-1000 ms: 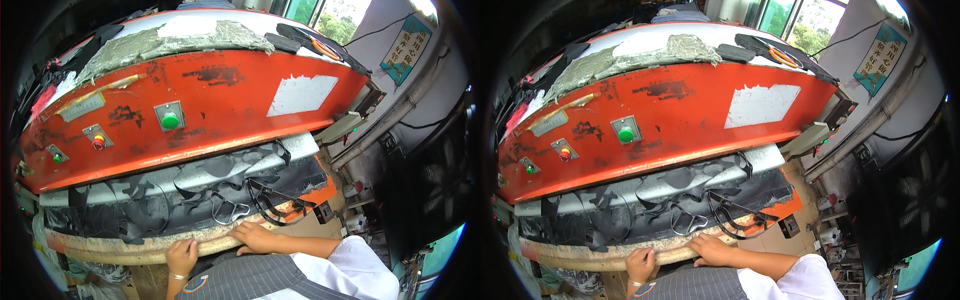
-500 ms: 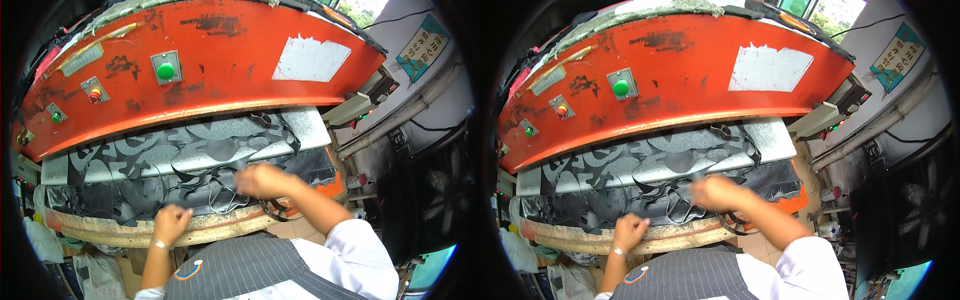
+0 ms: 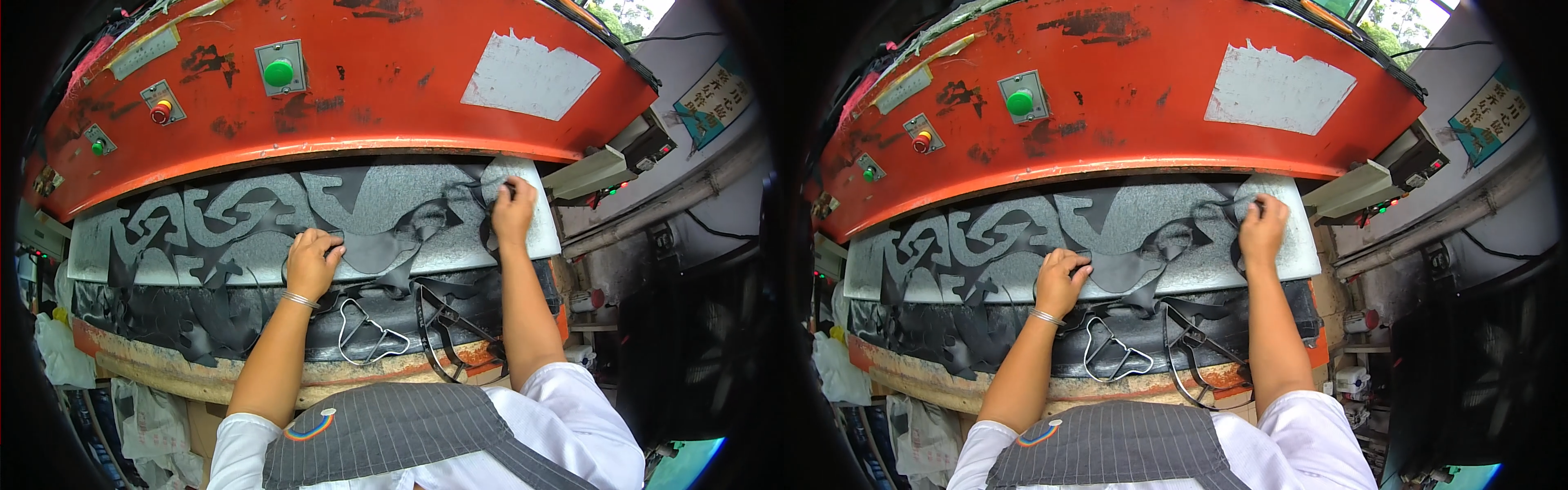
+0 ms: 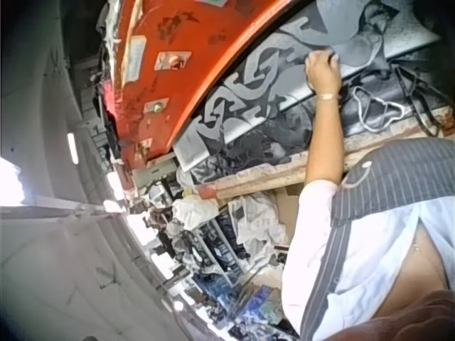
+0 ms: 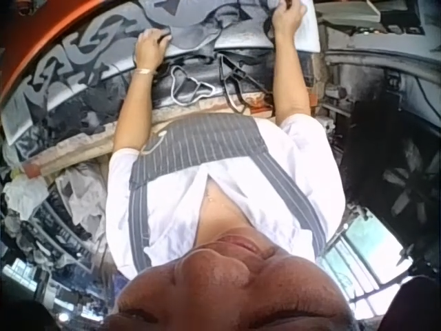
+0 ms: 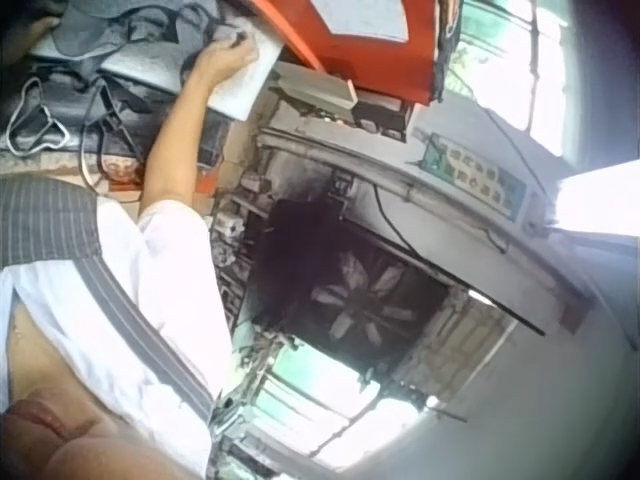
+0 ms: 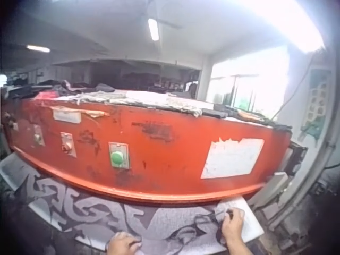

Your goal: Using a hydraulic die-cutting machine to cut shoe components from sheets of material.

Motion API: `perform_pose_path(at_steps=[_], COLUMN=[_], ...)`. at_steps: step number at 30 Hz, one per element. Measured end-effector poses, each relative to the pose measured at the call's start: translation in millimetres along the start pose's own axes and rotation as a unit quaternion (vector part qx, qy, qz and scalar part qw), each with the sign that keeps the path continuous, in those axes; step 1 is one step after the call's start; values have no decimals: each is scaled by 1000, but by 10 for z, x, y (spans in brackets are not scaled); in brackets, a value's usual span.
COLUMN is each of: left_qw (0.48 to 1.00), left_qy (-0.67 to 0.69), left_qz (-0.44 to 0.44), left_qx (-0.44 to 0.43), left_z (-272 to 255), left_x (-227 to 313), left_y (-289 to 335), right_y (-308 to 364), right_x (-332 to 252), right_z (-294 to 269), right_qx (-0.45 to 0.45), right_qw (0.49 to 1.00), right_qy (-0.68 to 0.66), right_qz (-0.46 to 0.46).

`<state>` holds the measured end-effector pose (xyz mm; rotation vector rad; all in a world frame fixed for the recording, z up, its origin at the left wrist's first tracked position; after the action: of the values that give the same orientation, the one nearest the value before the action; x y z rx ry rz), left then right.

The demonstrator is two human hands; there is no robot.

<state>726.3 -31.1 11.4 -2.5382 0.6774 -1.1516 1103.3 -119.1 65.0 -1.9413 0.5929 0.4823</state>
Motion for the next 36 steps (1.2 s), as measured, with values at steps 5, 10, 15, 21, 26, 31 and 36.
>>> perform_pose_path(at_steps=[5, 10, 15, 21, 26, 31, 36], left_qw=[999, 999, 998, 999, 999, 991, 929], left_qy=[22, 14, 11, 15, 45, 131, 247], left_qz=[24, 9, 26, 22, 28, -19, -109], left_qx=[-23, -48, -55, -25, -11, -12, 254], left_z=[-30, -28, -7, -44, 5, -210, -1541], left_x=[-8, -2, 16, -45, -50, -206, -1060], left_y=[61, 98, 208, 197, 257, 230, 221], right_y=[288, 1149, 1388, 1383, 1517, 1442, 1340], right_x=[-697, -1576, -1524, -1448, -1292, -1557, -1907], right_z=[222, 834, 895, 529, 460, 387, -2], right_qx=[-240, -434, -516, -487, -412, -403, -349], right_qw=[969, 900, 852, 852, 876, 875, 906], right_qy=[-60, 25, 81, -102, -133, -119, -127], right_qz=[24, 27, 19, -165, -212, -240, -202])
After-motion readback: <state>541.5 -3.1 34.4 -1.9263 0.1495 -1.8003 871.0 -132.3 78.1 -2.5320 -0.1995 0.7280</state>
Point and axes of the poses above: each hand's wrist, its own y-axis away from the middle knuckle, its own z-axis out of the palm, x = y × z, the point moved 8 cm from there along -y, towards the middle knuckle, and after that the axes turned 7 degrees about x, right-handed, at the moved point
